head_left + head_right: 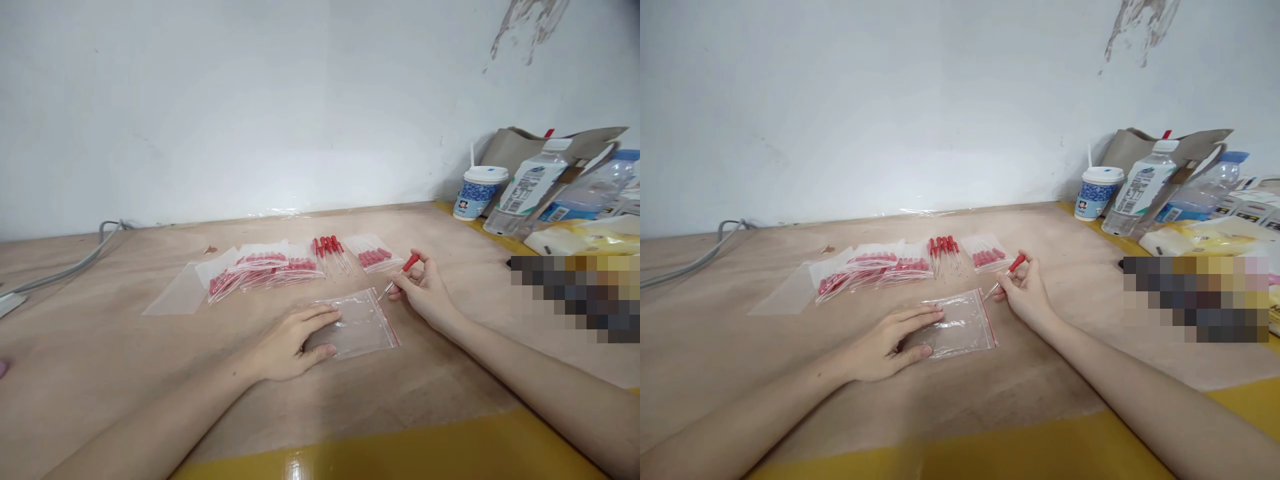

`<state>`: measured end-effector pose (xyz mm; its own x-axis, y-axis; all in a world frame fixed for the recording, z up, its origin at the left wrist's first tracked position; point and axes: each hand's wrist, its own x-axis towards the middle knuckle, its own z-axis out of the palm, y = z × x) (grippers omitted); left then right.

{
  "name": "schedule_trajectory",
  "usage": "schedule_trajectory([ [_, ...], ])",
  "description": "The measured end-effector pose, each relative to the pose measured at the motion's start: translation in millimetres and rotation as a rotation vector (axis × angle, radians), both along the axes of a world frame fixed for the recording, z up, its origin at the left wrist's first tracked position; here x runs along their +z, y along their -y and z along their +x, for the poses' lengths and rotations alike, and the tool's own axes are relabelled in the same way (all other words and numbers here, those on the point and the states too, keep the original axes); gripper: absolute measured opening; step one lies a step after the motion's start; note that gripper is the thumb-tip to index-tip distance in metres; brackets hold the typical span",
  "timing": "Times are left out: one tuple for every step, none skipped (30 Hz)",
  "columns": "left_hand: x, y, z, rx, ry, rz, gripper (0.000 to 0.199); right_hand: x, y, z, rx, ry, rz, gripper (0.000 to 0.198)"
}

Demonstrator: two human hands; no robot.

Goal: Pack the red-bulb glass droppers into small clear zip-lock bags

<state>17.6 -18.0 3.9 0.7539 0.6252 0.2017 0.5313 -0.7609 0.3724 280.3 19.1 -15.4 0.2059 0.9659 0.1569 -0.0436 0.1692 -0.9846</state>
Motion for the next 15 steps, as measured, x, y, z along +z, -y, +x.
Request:
schedule_trajectory([
  [0.0, 0.0, 0.0, 0.000, 0.003, -0.003, 0.048, 0.3, 0.5, -0.2, 0.013, -0.023, -0.011, 0.069],
  [0.0, 0.0, 0.2, 0.000, 0.005, -0.008, 0.048, 0.6, 1.2, -0.1, 0.033, -0.053, -0.027, 0.061],
  [0.0, 0.1, 0.4, 0.002, 0.009, -0.011, 0.048, 0.9, 2.0, 0.5, 0.061, -0.087, -0.047, 0.053],
  [0.1, 0.1, 0.7, 0.003, 0.016, -0.013, 0.049, 1.1, 3.0, 1.9, 0.095, -0.120, -0.070, 0.045],
  [0.1, 0.2, 1.1, 0.005, 0.023, -0.014, 0.049, 1.4, 4.1, 4.0, 0.137, -0.144, -0.097, 0.038],
  [0.1, 0.2, 1.5, 0.006, 0.030, -0.015, 0.049, 1.8, 5.1, 6.8, 0.187, -0.153, -0.123, 0.033],
  [0.1, 0.2, 1.8, 0.010, 0.036, -0.017, 0.049, 2.5, 6.0, 10.5, 0.243, -0.147, -0.146, 0.030],
  [0.1, 0.2, 2.0, 0.015, 0.040, -0.021, 0.049, 3.4, 6.8, 14.7, 0.305, -0.122, -0.166, 0.028],
  [0.0, 0.1, 2.1, 0.023, 0.043, -0.025, 0.049, 4.6, 7.4, 19.1, 0.371, -0.081, -0.181, 0.027],
  [-0.1, 0.0, 2.1, 0.032, 0.047, -0.028, 0.049, 5.9, 7.9, 23.5, 0.439, -0.031, -0.187, 0.027],
  [-0.1, -0.1, 2.1, 0.041, 0.053, -0.029, 0.049, 7.3, 8.2, 27.5, 0.506, 0.023, -0.188, 0.027],
  [-0.1, -0.1, 2.0, 0.048, 0.058, -0.030, 0.050, 8.4, 8.4, 30.8, 0.565, 0.069, -0.181, 0.026],
  [0.0, -0.2, 2.0, 0.049, 0.063, -0.030, 0.050, 9.3, 8.6, 33.0, 0.614, 0.101, -0.167, 0.024],
  [0.1, -0.2, 2.0, 0.046, 0.067, -0.031, 0.050, 9.8, 8.8, 34.3, 0.652, 0.117, -0.149, 0.023],
  [0.3, -0.3, 2.2, 0.043, 0.069, -0.032, 0.050, 9.8, 8.8, 34.4, 0.681, 0.117, -0.129, 0.022],
])
